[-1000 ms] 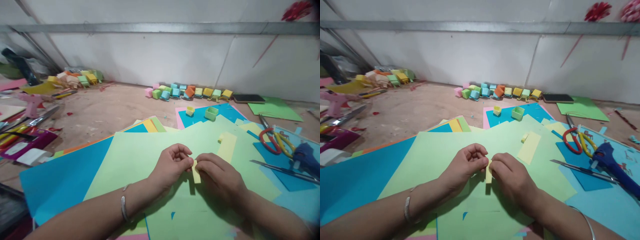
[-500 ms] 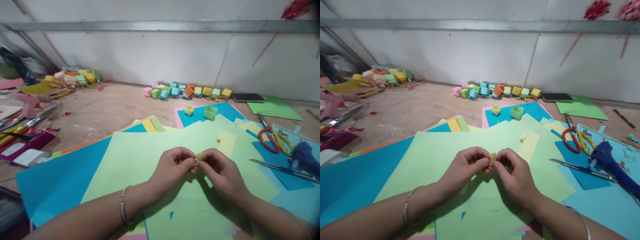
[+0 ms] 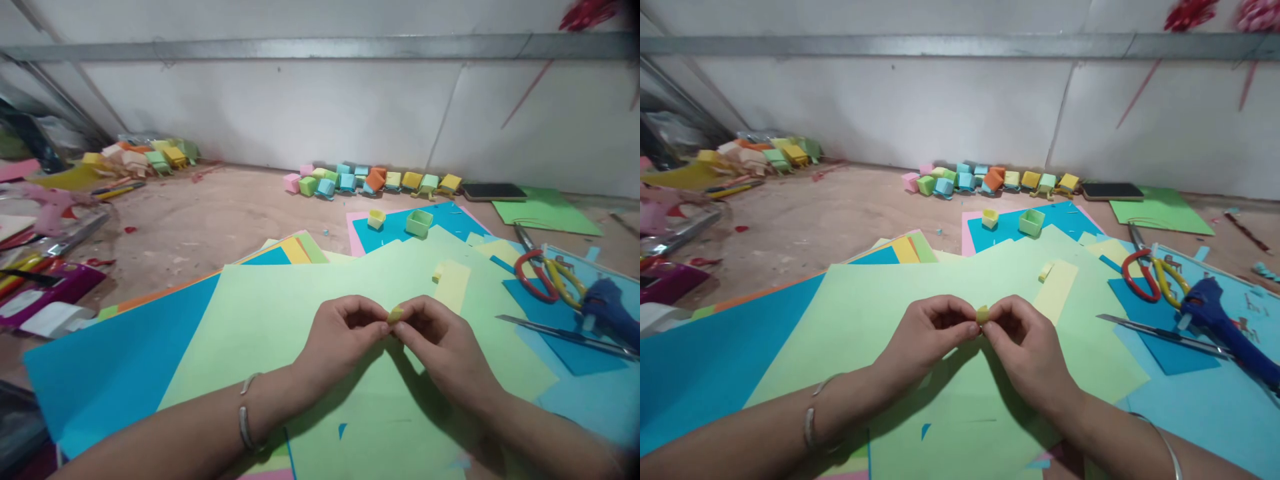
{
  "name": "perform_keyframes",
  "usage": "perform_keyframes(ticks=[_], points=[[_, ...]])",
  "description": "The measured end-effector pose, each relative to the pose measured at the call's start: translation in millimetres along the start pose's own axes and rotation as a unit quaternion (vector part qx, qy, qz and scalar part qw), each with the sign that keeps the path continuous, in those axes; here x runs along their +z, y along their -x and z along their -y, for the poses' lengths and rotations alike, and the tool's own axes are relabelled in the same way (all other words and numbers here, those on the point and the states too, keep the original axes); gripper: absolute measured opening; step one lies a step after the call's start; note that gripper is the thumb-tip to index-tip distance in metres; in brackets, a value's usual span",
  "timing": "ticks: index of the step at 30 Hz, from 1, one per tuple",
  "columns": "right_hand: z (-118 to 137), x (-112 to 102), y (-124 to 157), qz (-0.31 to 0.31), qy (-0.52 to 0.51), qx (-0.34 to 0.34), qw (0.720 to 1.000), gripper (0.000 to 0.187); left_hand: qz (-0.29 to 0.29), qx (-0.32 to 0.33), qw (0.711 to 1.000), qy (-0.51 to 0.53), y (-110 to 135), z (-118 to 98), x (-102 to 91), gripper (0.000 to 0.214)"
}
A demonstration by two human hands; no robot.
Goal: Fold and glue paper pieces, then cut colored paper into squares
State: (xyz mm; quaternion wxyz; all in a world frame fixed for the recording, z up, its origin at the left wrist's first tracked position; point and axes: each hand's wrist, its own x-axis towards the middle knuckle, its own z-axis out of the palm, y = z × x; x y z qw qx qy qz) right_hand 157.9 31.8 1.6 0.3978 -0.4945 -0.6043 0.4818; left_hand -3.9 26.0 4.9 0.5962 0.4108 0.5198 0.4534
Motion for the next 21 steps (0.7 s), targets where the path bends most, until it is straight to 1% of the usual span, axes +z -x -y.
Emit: perform_keyframes(ticks=[2, 4, 6, 10, 12, 15, 19, 21], points=[[2, 1, -2, -0.006, -0.008, 0.018, 1.0, 0.014, -0.011, -0.008, 1.0, -0.006, 1, 0, 1.3, 0.014], [3, 2, -3, -0.013, -0.019, 0.021, 1.0, 0.015, -0.024, -0.021, 1.0, -0.002, 1, -1, 2.8, 0.019], [3, 3, -4, -0.014, -0.027, 0.021, 0.999, 0.015, -0.024, -0.035, 0.999, 0.004, 1, -2, 4.1, 0.023], [3, 4, -3, 0.001, -0.037, 0.053, 0.998, 0.017, 0.006, -0.039, 0.999, 0.025, 0, -4, 4.1, 0.015], [3, 3, -2, 0.006, -0.04, 0.049, 0.998, 0.016, 0.015, -0.037, 0.998, 0.04, 0, -4, 2.9, 0.011], [4, -1, -4, 0.028, -0.027, 0.002, 0.999, 0.008, 0.03, -0.046, 0.997, 0.056, 0, -5, 0.8, 0.008], [3, -6, -9, 0.059, 0.024, -0.097, 0.993, 0.01, 0.046, -0.057, 0.995, 0.068, 0, -7, -0.4, 0.007], [1, -9, -12, 0.077, 0.049, -0.13, 0.987, 0.011, 0.049, -0.061, 0.994, 0.075, 0, -7, -0.4, 0.008]])
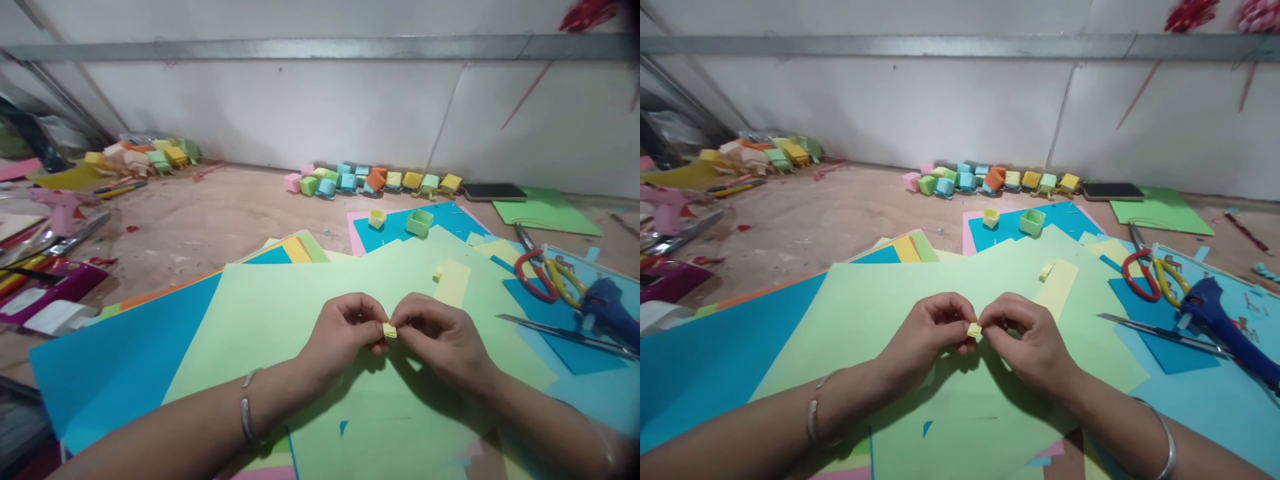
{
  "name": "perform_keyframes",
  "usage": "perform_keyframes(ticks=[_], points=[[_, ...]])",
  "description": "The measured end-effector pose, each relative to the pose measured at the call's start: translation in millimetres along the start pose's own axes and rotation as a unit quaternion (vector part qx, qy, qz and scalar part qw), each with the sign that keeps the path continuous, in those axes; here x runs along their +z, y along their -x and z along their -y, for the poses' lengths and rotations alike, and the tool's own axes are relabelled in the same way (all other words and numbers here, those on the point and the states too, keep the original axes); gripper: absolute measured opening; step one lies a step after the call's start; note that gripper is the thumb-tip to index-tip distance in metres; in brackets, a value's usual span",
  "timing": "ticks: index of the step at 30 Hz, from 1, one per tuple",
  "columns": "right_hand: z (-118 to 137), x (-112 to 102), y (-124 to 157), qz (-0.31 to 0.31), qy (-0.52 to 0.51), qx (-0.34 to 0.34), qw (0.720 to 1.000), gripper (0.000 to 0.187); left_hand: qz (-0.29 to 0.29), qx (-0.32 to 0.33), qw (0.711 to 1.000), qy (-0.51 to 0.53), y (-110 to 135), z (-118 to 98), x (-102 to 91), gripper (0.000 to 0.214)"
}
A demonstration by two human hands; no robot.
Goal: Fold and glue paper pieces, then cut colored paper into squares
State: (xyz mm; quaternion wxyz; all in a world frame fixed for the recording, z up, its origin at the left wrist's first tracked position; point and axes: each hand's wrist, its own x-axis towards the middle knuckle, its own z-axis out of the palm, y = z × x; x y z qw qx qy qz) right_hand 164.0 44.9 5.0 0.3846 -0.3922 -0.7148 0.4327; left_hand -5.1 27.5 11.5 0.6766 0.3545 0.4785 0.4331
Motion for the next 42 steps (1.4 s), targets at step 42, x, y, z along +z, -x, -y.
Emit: perform_keyframes(ticks=[42], points=[[3, -4, 3, -0.024, 0.186, -0.22, 0.957, 0.014, -0.025, -0.026, 0.998, 0.055, 0, 3, -2.5, 0.026]])
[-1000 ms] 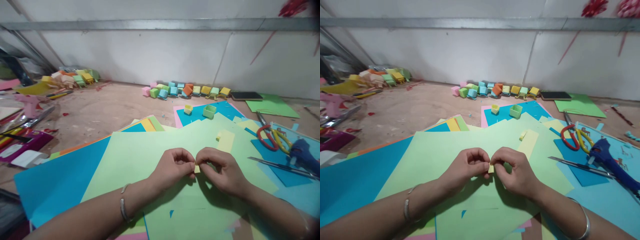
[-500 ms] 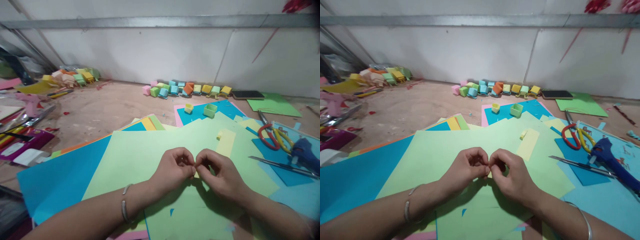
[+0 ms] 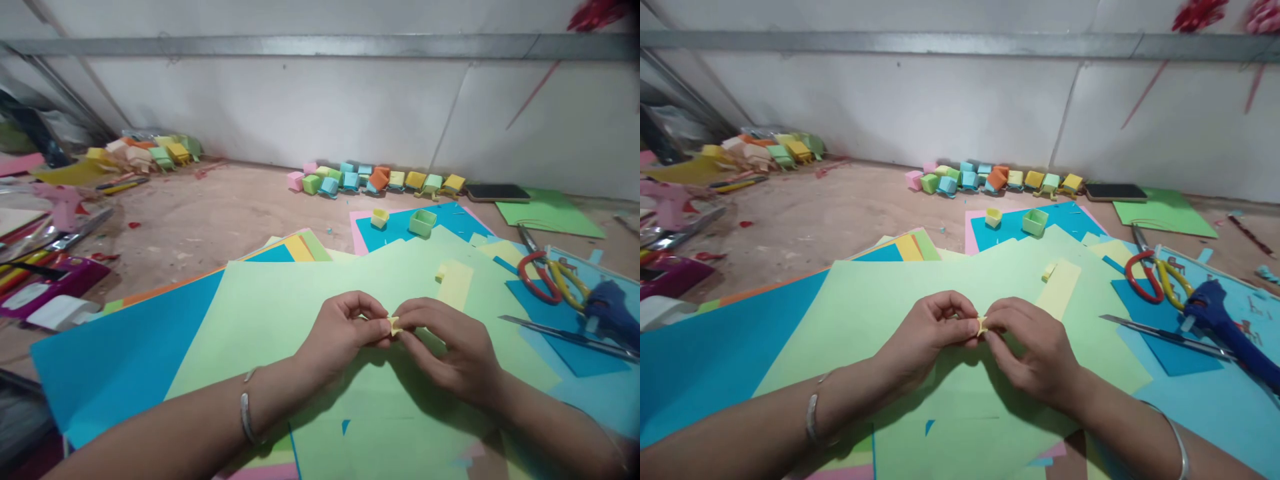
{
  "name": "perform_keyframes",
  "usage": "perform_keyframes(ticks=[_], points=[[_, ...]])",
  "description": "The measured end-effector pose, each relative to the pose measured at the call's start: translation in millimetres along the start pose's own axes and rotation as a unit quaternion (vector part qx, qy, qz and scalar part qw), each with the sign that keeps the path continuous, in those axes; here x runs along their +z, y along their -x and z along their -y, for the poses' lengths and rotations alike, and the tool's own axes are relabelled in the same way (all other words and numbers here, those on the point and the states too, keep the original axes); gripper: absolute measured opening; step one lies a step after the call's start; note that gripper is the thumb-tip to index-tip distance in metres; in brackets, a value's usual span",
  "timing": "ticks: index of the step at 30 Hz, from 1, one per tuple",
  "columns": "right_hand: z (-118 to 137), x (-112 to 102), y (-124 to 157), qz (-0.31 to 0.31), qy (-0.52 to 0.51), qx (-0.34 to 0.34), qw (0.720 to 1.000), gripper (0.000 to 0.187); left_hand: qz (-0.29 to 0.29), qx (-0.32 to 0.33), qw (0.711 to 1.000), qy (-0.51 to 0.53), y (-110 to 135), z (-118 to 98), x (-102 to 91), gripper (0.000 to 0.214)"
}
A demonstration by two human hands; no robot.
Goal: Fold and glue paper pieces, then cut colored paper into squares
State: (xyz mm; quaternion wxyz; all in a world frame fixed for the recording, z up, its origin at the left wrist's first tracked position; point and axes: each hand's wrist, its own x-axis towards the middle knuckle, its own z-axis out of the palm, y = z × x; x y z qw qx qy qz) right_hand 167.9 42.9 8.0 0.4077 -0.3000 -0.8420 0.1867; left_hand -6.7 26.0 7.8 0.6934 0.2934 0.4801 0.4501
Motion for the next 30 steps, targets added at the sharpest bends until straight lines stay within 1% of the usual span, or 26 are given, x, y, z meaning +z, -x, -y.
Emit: perform_keyframes(ticks=[3, 6, 8, 10, 13, 16, 19, 22, 25, 27, 28, 30], points=[[3, 4, 2, -0.009, -0.041, 0.088, 0.995, 0.011, 0.002, 0.029, 1.0, -0.01, 0, 2, 1.1, 0.023], [4, 8, 5, -0.015, -0.117, 0.176, 0.977, 0.011, 0.003, 0.072, 0.997, -0.035, 0, 2, 2.5, 0.016], [4, 9, 6, -0.017, -0.151, 0.205, 0.967, 0.012, 0.004, 0.091, 0.994, -0.065, 1, 0, 3.4, 0.013], [3, 9, 7, -0.014, -0.164, 0.226, 0.96, 0.012, 0.002, 0.099, 0.99, -0.096, 1, -2, 4.1, 0.013], [1, 8, 8, -0.009, -0.153, 0.245, 0.957, 0.01, 0.001, 0.095, 0.987, -0.129, 2, -4, 4.1, 0.016], [0, 6, 8, 0.004, -0.121, 0.242, 0.963, 0.004, -0.005, 0.094, 0.983, -0.159, 2, -3, 2.7, 0.015], [0, 2, 5, 0.045, -0.106, 0.238, 0.964, 0.004, -0.006, 0.102, 0.978, -0.181, -1, -2, 0.3, 0.013], [1, -1, 1, 0.091, -0.136, 0.269, 0.949, 0.01, 0.003, 0.122, 0.97, -0.212, -4, -1, -3.1, 0.013], [2, -4, -1, 0.122, -0.158, 0.312, 0.929, 0.012, 0.005, 0.167, 0.941, -0.293, -4, -2, -7.4, 0.014], [1, -4, -2, 0.147, -0.146, 0.325, 0.923, 0.014, 0.015, 0.195, 0.919, -0.344, -3, -2, -10.0, 0.015], [1, -4, -2, 0.166, -0.131, 0.318, 0.924, 0.016, 0.023, 0.204, 0.91, -0.361, -2, -3, -10.9, 0.016], [0, -4, -1, 0.205, -0.089, 0.27, 0.936, 0.02, 0.04, 0.217, 0.899, -0.378, -1, -3, -11.7, 0.017]])
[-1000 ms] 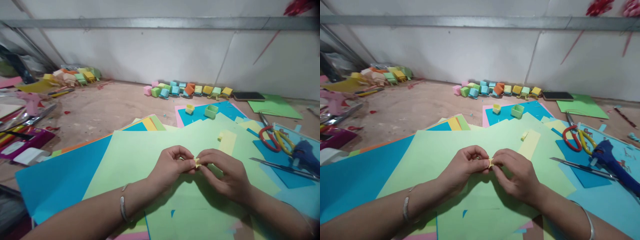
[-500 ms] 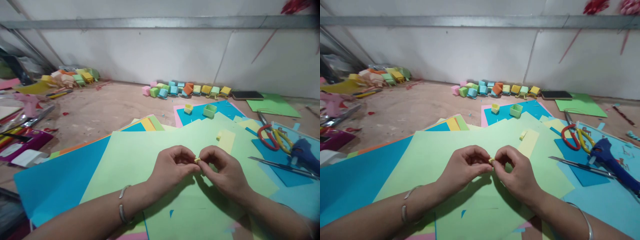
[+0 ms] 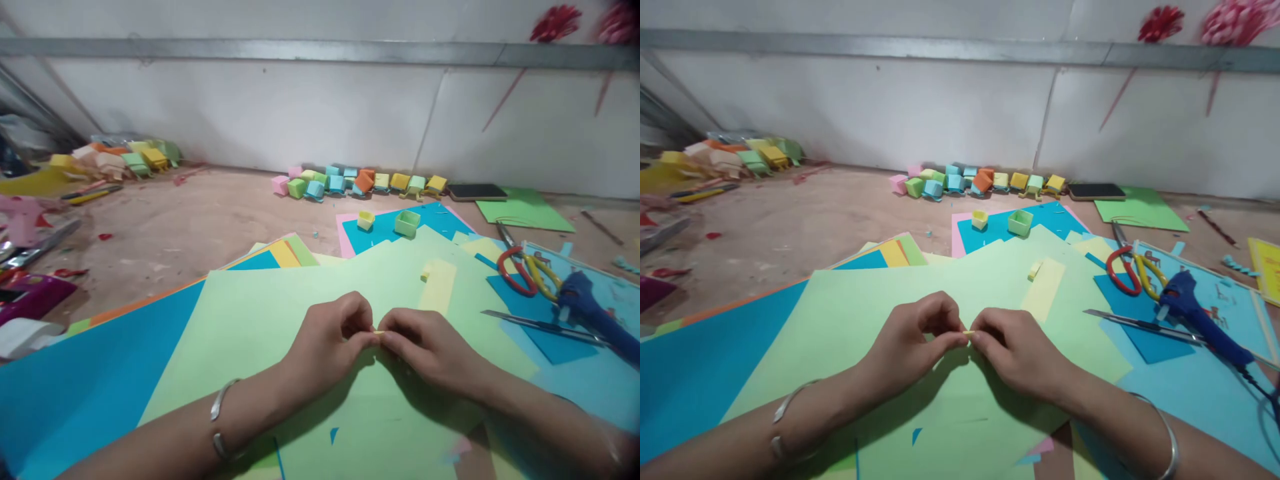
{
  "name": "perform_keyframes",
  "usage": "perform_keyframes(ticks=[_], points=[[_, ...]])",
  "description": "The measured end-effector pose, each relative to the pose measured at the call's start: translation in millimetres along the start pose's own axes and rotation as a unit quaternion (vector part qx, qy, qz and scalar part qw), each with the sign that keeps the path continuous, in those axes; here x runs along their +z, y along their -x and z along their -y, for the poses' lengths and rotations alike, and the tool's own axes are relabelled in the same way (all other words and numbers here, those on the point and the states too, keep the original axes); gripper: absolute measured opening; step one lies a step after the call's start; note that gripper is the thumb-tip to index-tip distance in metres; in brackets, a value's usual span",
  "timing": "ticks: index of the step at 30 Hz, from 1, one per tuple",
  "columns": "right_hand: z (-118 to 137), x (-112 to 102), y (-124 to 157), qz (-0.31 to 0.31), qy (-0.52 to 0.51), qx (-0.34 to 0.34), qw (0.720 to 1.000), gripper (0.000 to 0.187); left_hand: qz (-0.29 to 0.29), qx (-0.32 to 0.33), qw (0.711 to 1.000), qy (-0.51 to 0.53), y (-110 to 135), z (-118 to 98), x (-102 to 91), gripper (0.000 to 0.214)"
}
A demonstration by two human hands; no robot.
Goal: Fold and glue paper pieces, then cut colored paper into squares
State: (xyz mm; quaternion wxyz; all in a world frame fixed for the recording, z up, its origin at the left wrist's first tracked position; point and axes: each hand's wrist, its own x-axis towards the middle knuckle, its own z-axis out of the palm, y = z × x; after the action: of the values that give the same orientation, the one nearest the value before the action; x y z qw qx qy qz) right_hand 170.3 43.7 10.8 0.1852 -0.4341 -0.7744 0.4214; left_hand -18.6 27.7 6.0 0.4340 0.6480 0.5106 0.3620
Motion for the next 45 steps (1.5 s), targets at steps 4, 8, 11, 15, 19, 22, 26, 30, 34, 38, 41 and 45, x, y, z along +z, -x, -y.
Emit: perform_keyframes(ticks=[4, 8, 11, 15, 19, 22, 26, 30, 34, 38, 41, 45], points=[[2, -4, 3, -0.011, 0.074, -0.12, 0.99, 0.023, 0.032, -0.002, 0.999, 0.042, 1, -5, -0.6, 0.02], [9, -10, 8, 0.022, -0.096, -0.085, 0.992, 0.024, 0.089, -0.008, 0.974, 0.207, 2, -14, -3.6, 0.027], [9, -8, 9, 0.092, -0.303, 0.027, 0.948, 0.024, 0.124, -0.04, 0.941, 0.313, 0, -17, -6.1, 0.031], [3, 4, 4, 0.086, -0.452, 0.107, 0.882, 0.031, 0.109, -0.107, 0.934, 0.323, -6, -14, -7.0, 0.026], [2, 7, -2, 0.022, -0.428, 0.125, 0.895, 0.04, 0.088, -0.072, 0.948, 0.298, -12, -6, -5.7, 0.028], [2, 5, -4, 0.021, -0.405, 0.111, 0.907, 0.046, 0.092, -0.027, 0.968, 0.233, -13, 0, -4.2, 0.027], [-2, 0, -5, 0.006, -0.335, 0.09, 0.938, 0.05, 0.036, 0.012, 0.992, 0.122, -14, 5, -4.7, 0.017], [-6, 1, -8, -0.034, -0.287, 0.092, 0.953, 0.043, -0.031, 0.046, 0.998, 0.016, -17, 8, -7.2, 0.005], [-6, 5, -9, -0.038, -0.295, 0.114, 0.948, 0.036, 0.0, 0.09, 0.996, -0.005, -15, 9, -6.6, 0.018], [-6, 4, -8, -0.073, -0.264, 0.106, 0.956, 0.032, -0.013, 0.145, 0.988, -0.058, -13, 10, -6.3, 0.031], [-7, 0, -8, -0.135, -0.178, 0.057, 0.973, 0.029, -0.046, 0.125, 0.985, -0.11, -17, 10, -11.7, 0.024], [-13, -1, -10, -0.191, -0.079, 0.001, 0.978, 0.026, 0.084, 0.064, 0.989, -0.106, -24, 4, -26.1, 0.011]])
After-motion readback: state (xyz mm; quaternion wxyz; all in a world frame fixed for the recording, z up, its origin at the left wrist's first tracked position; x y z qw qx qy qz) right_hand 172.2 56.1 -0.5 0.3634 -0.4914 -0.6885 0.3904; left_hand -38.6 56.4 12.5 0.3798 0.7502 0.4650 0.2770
